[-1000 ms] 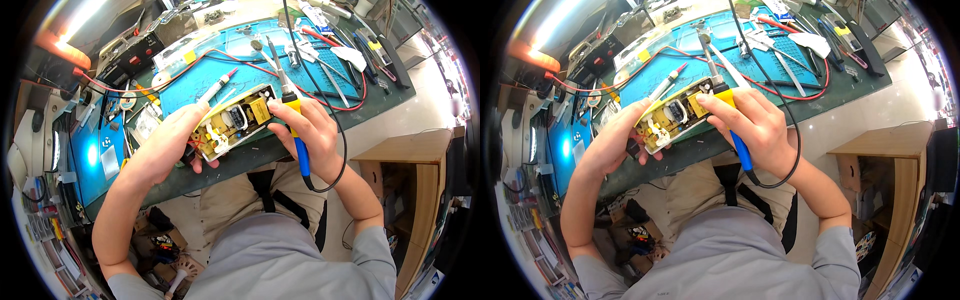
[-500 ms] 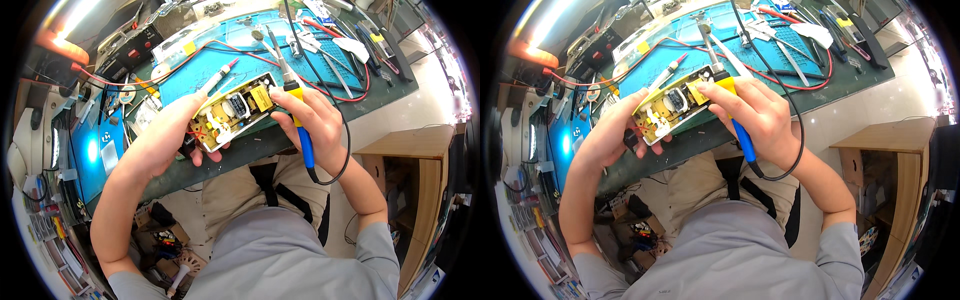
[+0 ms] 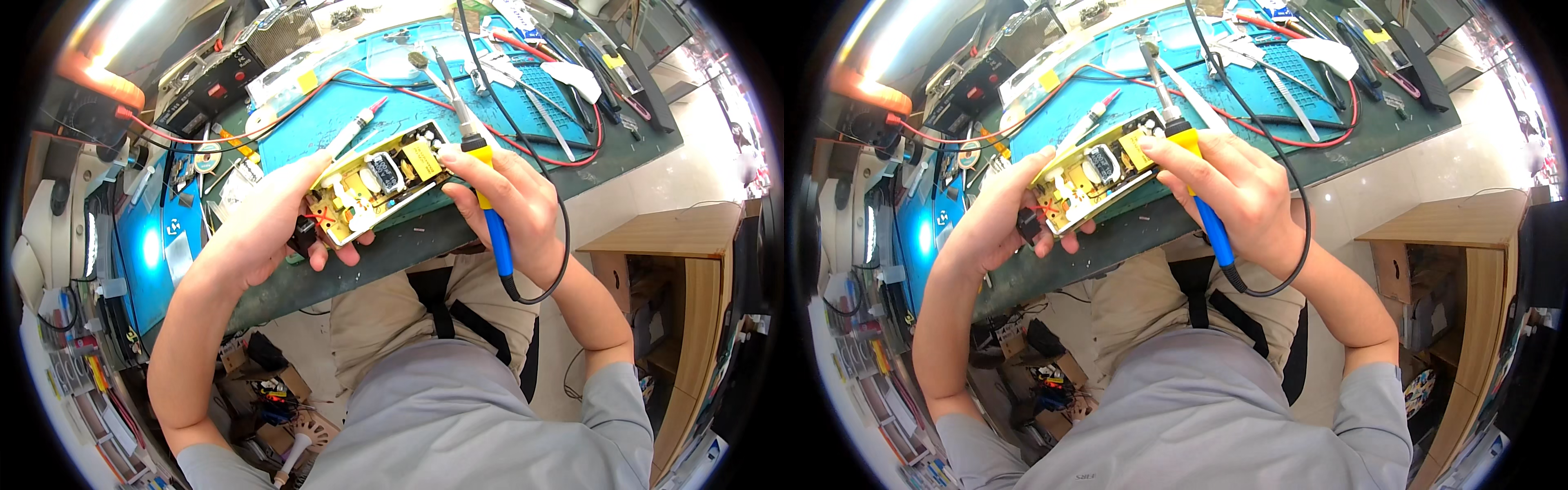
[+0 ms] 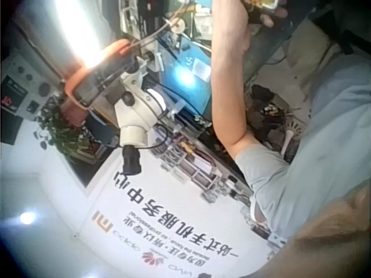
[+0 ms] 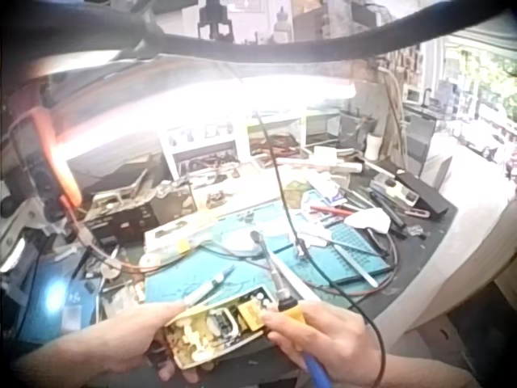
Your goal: The person disassembles a small electronic device, removes the internal circuit board, and uses a soldering iron to work on specific components. They then reassemble the device and hand it to a customer who tests it.
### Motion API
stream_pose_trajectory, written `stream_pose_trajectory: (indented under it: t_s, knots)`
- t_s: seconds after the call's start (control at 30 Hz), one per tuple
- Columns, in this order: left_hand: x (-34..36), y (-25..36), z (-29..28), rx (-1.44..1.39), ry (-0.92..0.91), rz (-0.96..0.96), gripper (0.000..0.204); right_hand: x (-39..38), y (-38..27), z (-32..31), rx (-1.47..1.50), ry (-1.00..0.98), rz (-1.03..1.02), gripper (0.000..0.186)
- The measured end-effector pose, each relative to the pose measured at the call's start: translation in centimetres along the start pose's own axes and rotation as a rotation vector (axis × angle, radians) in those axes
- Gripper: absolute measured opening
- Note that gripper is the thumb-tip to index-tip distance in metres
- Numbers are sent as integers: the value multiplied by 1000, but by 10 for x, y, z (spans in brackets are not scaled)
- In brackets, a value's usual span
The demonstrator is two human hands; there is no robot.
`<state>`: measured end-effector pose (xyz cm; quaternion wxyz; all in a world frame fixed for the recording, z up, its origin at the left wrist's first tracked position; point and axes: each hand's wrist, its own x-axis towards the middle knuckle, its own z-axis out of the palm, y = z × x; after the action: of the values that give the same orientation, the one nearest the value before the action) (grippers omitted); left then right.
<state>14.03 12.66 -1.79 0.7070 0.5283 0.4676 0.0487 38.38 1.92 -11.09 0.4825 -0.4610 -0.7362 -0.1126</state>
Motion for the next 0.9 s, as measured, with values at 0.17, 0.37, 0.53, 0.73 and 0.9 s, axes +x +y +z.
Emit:
stream_pose_trajectory:
  t_s: [0.17,0.37,0.53,0.73,0.9]
  knots:
    - [-1,2,1,8,-5,-11,53,0,0,0,-6,1,1,54]
    - [-1,0,0,39,-6,-9,53,1,-2,-1,-11,6,0,55]
    - [-2,-3,0,90,-27,19,53,0,-2,-1,-15,23,-9,55]
    - [-5,-9,2,167,45,55,51,0,-1,-1,-15,60,-36,54]
    - [-3,-10,-1,168,36,65,50,0,-1,1,-10,75,-44,54]
